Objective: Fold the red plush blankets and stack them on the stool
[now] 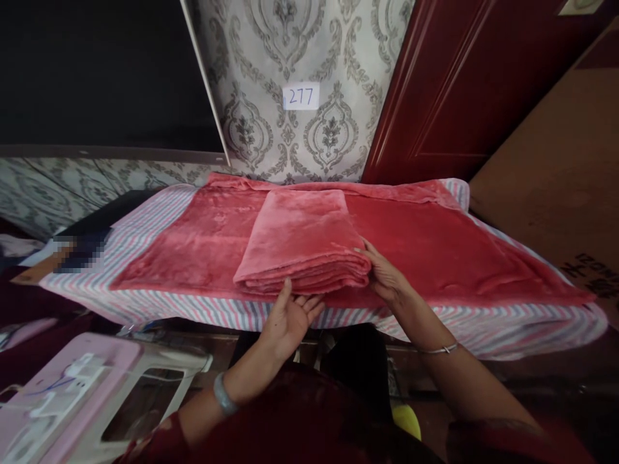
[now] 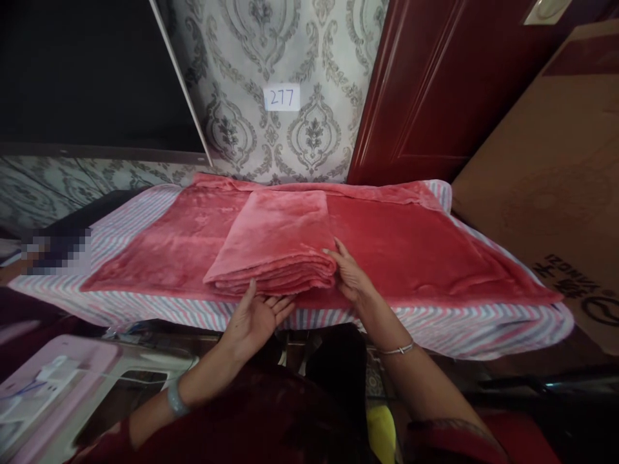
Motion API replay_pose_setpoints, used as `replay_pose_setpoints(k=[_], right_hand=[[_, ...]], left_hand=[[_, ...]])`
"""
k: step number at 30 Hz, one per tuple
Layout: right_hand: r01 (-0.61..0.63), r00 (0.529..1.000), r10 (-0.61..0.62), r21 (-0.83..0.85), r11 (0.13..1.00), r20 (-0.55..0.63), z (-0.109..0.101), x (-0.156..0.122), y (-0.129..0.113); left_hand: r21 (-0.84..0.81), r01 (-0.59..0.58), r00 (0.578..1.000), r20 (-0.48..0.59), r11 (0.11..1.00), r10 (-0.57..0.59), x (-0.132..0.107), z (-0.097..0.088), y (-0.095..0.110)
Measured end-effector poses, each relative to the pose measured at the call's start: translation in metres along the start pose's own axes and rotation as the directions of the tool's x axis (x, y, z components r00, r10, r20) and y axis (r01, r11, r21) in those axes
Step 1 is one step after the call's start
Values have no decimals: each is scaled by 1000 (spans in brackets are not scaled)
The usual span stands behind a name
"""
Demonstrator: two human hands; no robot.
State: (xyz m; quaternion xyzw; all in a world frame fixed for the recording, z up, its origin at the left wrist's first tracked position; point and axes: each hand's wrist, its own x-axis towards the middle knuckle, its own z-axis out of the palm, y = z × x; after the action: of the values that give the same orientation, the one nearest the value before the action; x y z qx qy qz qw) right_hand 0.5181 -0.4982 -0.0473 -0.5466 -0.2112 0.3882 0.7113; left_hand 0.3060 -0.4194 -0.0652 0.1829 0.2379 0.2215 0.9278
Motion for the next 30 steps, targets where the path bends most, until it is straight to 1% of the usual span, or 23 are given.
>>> replay_pose_setpoints(k=[3,7,10,13,17,20,22,24,26,28,30], right_hand=[[-12,1000,13,8,1000,-25,1,-2,1],[-9,996,9,4,1000,-88,1,-7,5],[9,995,-7,21,1000,-97,2,-11,12],[4,995,0,32,999,-105,1,-12,19],[4,997,-1,48,999,-78,-3,-10,24],[25,998,-22,63,998,-56,-1,-11,24],[28,999,-24,105,994,-39,5,-15,21],[0,1000,-3,160,987,15,13,-23,18],[-53,994,34,194,980,101,18,-30,16],[-103,983,65,219,970,172,19,-33,17],[-156,975,109,253,955,192,14,-29,23]], left_hand=[[-59,-50,999,-19,997,49,8,19,3],[-47,-112,993,-45,993,110,11,36,12],[-3,-102,993,-61,995,102,10,45,14],[26,-88,992,-87,996,90,15,54,11],[2,-112,983,-146,994,111,30,61,4],[16,-195,958,-213,981,194,39,61,1],[66,-256,937,-229,964,264,38,63,5],[116,-309,928,-183,944,326,29,69,17],[151,-356,915,-145,922,376,13,73,38],[197,-378,896,-166,904,411,-8,72,66],[269,-355,877,-237,896,418,-31,62,95]])
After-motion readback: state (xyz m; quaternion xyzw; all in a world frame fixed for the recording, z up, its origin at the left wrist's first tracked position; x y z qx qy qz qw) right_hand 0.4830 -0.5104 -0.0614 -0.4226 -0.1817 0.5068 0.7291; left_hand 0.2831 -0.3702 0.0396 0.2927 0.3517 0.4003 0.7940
